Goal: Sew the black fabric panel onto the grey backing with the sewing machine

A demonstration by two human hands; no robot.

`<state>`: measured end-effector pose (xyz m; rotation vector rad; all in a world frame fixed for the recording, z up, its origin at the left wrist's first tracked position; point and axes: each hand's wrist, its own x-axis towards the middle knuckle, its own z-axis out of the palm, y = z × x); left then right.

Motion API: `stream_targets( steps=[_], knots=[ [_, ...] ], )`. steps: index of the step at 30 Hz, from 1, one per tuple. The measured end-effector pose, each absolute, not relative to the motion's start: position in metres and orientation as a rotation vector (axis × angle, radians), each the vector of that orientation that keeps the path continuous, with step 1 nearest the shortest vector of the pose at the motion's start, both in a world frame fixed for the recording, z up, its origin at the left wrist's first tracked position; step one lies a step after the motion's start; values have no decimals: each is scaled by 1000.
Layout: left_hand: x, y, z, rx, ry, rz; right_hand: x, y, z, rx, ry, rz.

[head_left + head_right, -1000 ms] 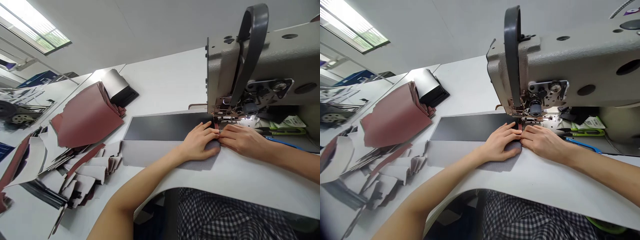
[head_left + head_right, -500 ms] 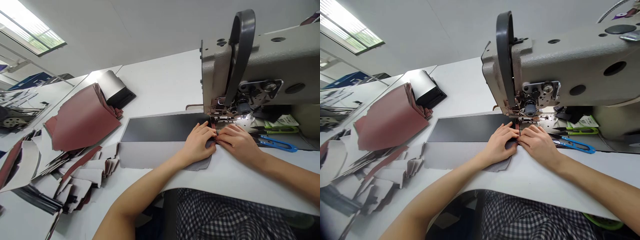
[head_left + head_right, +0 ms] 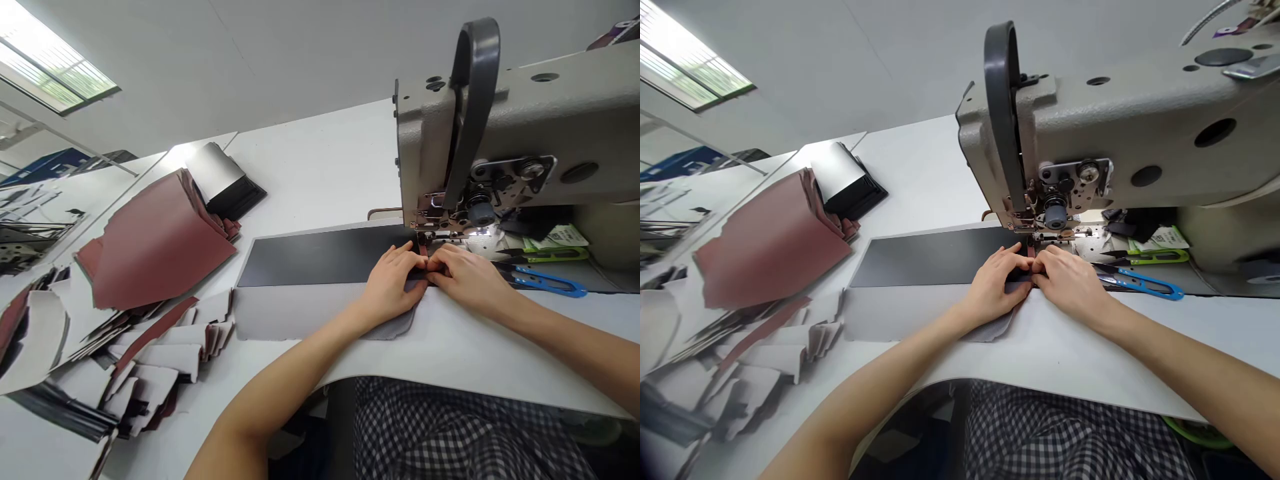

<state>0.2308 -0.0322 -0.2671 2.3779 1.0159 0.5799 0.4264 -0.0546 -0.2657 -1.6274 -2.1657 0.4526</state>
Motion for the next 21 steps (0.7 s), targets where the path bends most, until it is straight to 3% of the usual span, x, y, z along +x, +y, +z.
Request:
stream_targets(
  steps=[6, 21],
  knots=[
    [226, -29, -265, 2407, 917, 522, 432, -37, -258, -1616, -2206, 615],
    [228, -32, -267, 2347, 988, 575, 422, -70, -276, -1493, -2225, 177]
  ],
)
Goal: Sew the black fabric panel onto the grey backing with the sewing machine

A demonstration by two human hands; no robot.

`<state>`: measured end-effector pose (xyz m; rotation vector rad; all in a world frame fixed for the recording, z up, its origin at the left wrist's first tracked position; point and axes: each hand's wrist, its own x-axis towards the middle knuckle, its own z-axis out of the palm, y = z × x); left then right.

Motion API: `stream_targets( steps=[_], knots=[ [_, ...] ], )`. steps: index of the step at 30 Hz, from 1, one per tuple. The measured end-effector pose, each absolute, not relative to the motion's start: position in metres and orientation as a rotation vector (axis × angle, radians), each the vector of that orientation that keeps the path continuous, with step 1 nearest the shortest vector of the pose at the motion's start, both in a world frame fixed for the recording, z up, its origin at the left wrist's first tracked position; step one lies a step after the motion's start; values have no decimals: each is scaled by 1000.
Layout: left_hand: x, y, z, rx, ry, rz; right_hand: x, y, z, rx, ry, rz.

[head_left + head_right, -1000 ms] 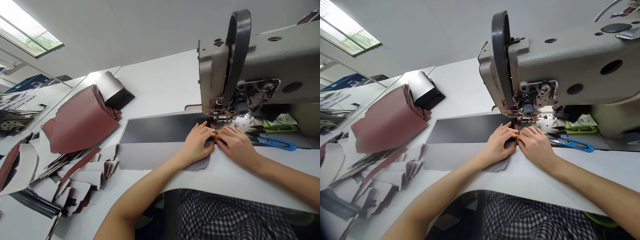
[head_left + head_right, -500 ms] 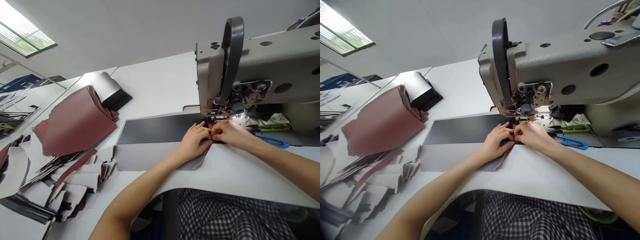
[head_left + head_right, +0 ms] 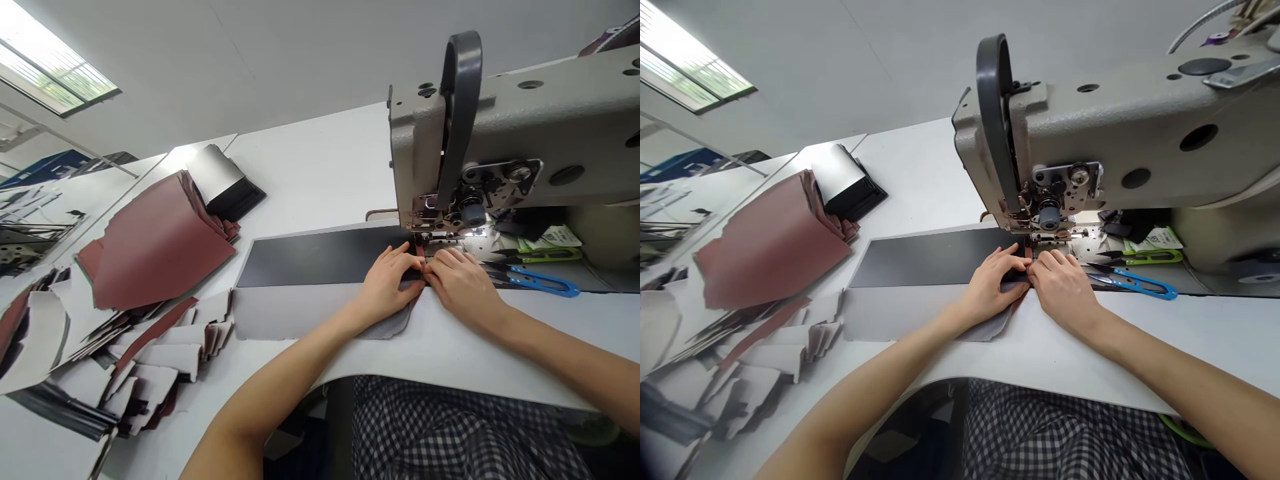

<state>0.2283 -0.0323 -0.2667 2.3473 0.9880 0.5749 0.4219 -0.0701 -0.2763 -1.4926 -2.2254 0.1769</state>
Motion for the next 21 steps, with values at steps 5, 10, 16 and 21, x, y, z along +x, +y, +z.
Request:
stream_targets(
  steps=[5, 10, 16, 21],
  knots=[
    [228, -31, -268, 2387, 954, 569, 419, -63, -272, -1590, -2254, 236],
    [222, -30, -265, 2530, 903, 474, 423, -55, -267, -1667, -2195, 331],
    [204, -33, -264, 2715, 755, 419, 426, -50, -264, -1679, -2128, 375],
    [200, -32, -269, 2759, 710, 408, 429, -46, -267, -1647, -2111, 398]
  ],
)
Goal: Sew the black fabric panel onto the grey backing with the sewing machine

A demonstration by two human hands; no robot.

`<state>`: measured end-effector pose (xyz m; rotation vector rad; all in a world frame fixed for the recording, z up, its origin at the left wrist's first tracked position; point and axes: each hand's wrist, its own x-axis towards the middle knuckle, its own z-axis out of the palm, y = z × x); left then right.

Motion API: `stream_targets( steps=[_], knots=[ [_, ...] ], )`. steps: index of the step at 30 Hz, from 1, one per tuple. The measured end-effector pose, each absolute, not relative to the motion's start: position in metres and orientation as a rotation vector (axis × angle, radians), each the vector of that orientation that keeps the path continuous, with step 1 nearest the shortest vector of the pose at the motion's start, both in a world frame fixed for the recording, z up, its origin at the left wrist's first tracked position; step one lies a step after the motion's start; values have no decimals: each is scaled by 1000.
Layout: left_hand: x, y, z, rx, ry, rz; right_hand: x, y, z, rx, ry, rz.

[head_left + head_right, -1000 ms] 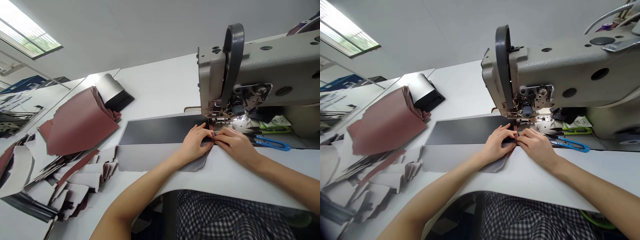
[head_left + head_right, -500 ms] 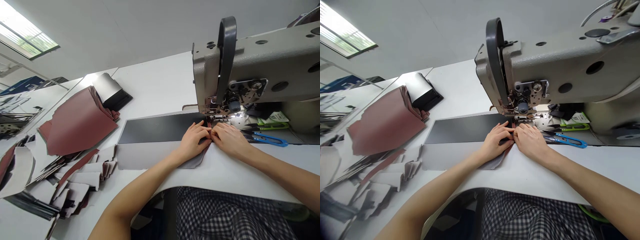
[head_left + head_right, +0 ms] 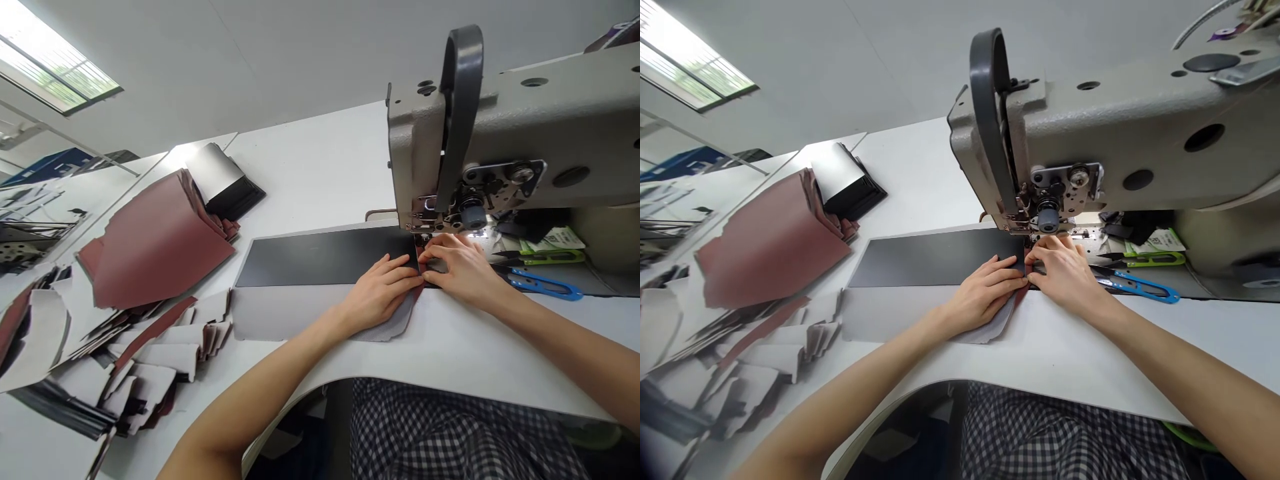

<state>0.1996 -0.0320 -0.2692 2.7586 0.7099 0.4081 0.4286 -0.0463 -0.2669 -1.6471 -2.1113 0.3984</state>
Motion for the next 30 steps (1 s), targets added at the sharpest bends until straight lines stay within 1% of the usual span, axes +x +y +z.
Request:
stream_targets(
  steps=[8, 14, 18, 22, 26, 30],
  knots=[
    [198, -20, -272, 2753, 692, 387, 430, -39, -265, -1625, -2144, 402],
    [202, 1, -269, 2736, 701, 405, 425, -33, -263, -1745, -2093, 291],
    [204, 7, -268, 2733, 708, 395, 427, -32, -266, -1740, -2062, 220],
    [204, 7, -270, 2746, 720, 393, 438, -47, -272, -1575, -2089, 145],
    [204, 6, -271, 2765, 707, 392, 449, -65, -279, -1241, -2284, -68],
    [205, 5, -271, 2760, 726, 396, 447, -68, -281, -1181, -2453, -163]
  ],
)
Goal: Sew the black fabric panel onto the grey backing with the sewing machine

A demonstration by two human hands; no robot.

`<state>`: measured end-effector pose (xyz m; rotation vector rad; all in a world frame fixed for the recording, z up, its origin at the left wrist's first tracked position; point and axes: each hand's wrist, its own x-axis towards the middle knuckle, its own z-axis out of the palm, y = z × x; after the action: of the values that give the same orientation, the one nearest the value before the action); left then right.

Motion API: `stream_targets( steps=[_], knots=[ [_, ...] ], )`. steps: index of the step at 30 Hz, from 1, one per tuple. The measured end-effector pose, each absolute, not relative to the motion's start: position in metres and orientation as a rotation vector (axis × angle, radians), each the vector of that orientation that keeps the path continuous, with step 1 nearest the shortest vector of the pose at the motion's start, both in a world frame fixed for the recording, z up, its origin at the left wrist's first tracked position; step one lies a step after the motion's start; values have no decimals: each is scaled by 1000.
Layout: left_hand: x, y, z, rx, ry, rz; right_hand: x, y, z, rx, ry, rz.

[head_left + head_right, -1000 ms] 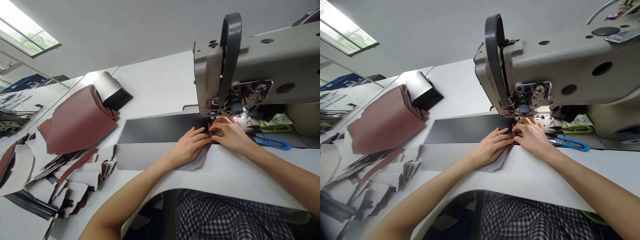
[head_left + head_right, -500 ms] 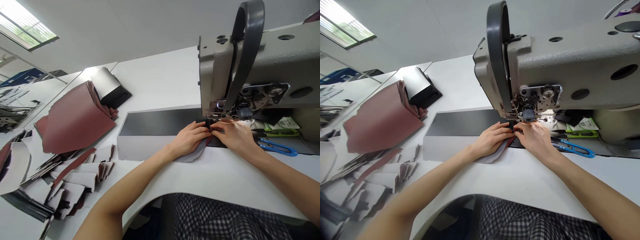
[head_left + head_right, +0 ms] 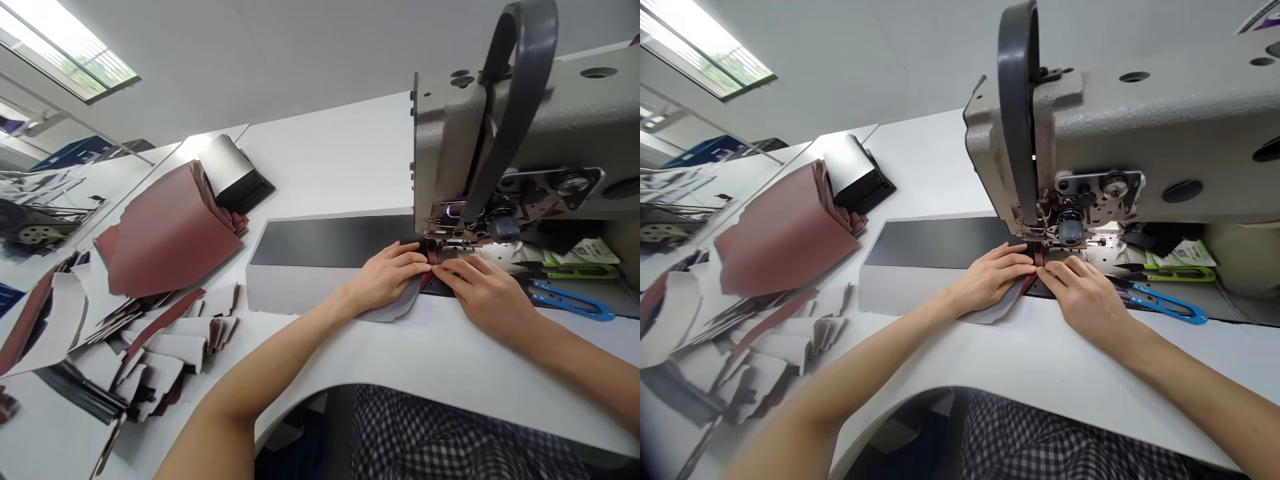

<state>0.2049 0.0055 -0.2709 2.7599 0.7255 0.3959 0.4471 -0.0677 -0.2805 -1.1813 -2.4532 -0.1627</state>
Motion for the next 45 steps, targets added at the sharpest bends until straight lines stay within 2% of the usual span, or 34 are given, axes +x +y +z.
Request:
stream_targets(
  steps=[4, 13, 24, 38, 45],
  knots=[
    [204, 6, -271, 2760, 709, 367, 442, -66, -277, -1282, -2458, -236],
    [202, 13, -275, 2780, 654, 425, 444, -60, -275, -1337, -2434, -108],
    [207, 39, -279, 2781, 609, 479, 441, -42, -273, -1461, -2398, -155],
    [207, 43, -275, 2769, 638, 443, 441, -45, -281, -1343, -2393, -386],
    [207, 42, -279, 2783, 626, 471, 442, -44, -282, -1214, -2389, -383]
  ],
)
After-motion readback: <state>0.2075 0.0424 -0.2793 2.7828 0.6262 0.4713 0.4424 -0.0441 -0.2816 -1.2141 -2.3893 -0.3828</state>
